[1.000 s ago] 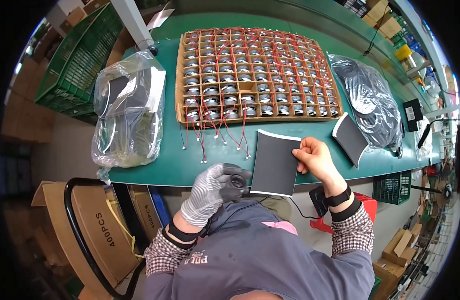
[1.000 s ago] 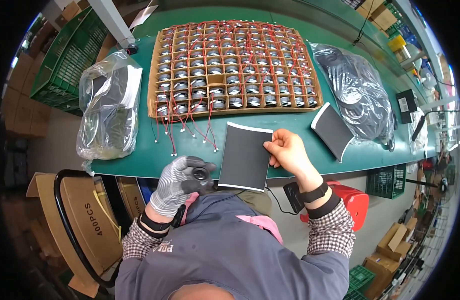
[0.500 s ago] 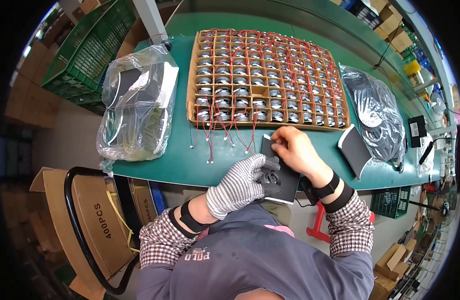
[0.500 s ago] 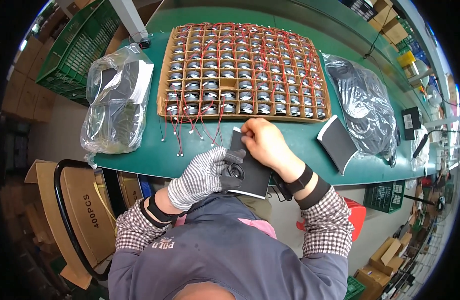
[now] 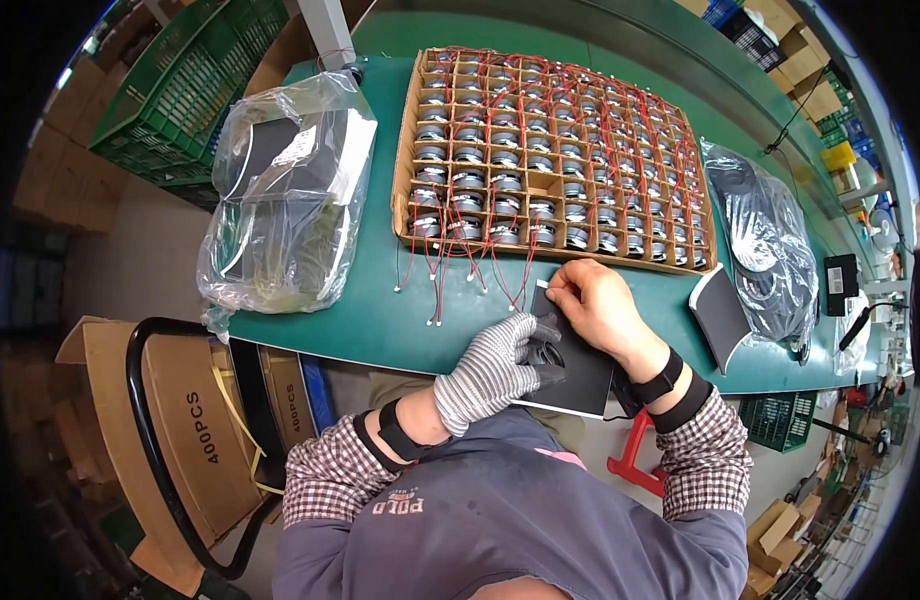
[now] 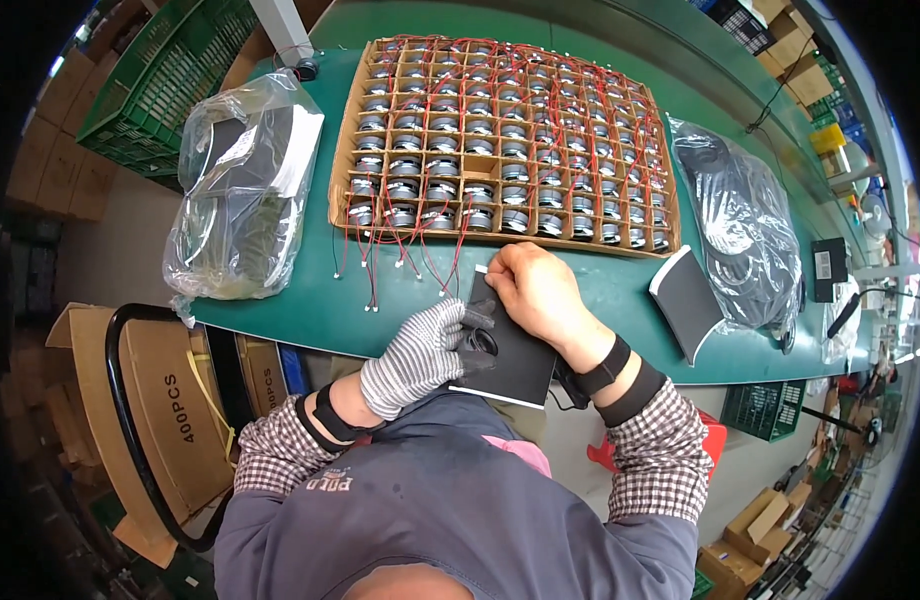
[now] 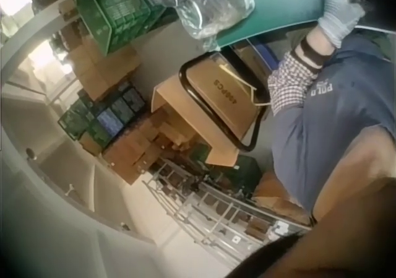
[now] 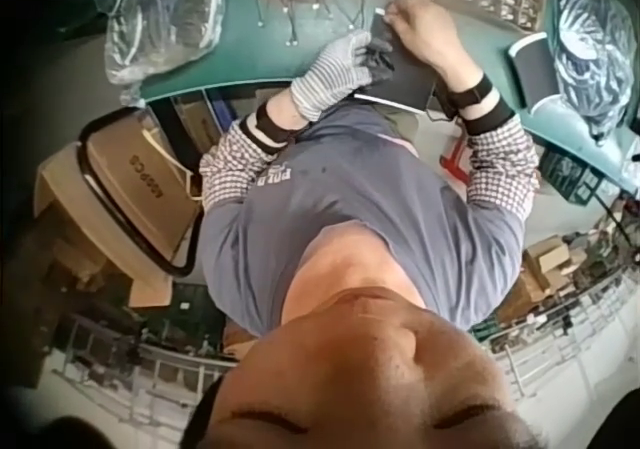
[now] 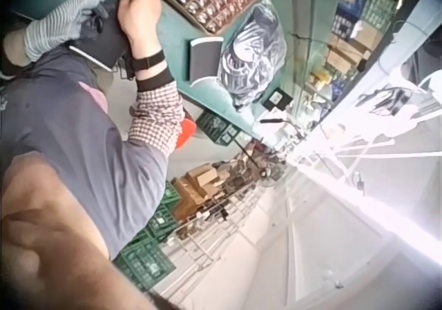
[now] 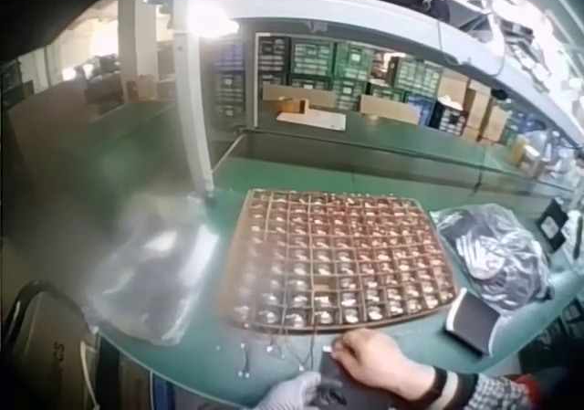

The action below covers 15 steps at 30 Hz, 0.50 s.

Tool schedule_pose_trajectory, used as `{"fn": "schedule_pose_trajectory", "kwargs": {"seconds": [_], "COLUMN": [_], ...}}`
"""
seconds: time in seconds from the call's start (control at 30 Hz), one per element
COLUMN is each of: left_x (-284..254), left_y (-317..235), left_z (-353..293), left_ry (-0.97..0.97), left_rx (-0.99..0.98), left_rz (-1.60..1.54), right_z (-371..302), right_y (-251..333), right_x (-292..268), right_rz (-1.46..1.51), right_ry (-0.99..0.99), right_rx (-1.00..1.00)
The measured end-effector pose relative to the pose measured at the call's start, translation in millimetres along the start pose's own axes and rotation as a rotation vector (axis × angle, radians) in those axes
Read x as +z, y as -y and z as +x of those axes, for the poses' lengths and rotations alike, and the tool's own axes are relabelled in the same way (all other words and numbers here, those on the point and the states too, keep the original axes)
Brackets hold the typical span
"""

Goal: The person picks up a speaker from a tray, wraps a piece of adhesive tape around it, and then places the speaker back into the tray.

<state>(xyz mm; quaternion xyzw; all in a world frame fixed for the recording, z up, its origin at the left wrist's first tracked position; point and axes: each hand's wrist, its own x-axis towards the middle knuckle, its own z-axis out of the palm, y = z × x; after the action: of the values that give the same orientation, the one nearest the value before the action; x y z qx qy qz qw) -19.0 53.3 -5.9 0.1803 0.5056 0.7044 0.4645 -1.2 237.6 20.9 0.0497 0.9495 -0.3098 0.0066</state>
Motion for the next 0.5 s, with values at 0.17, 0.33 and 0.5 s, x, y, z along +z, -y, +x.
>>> {"fn": "schedule_pose_trajectory", "kwargs": {"seconds": [0.17,0.33,0.5], "left_x": [2.6,1.8,1.7], "left_y": [-1.7,1.7,1.5], "left_z": [0.2,1.5,2.0], "left_ry": [-0.050,-0.103,-0.078], "left_rx": [0.021,0.070,0.068], "left_rz": [0.074,0.097,0.193], "right_z": [0.2,1.8,-0.6], "right_y": [4.8,5.0,4.0], "right_x": [-2.4,-1.3,1.1], "right_rz": [0.023,-0.080,-0.065], "right_ry": [0.053,0.041,-0.018], "right_rx": [0.045,-0.033,-0.069]}}
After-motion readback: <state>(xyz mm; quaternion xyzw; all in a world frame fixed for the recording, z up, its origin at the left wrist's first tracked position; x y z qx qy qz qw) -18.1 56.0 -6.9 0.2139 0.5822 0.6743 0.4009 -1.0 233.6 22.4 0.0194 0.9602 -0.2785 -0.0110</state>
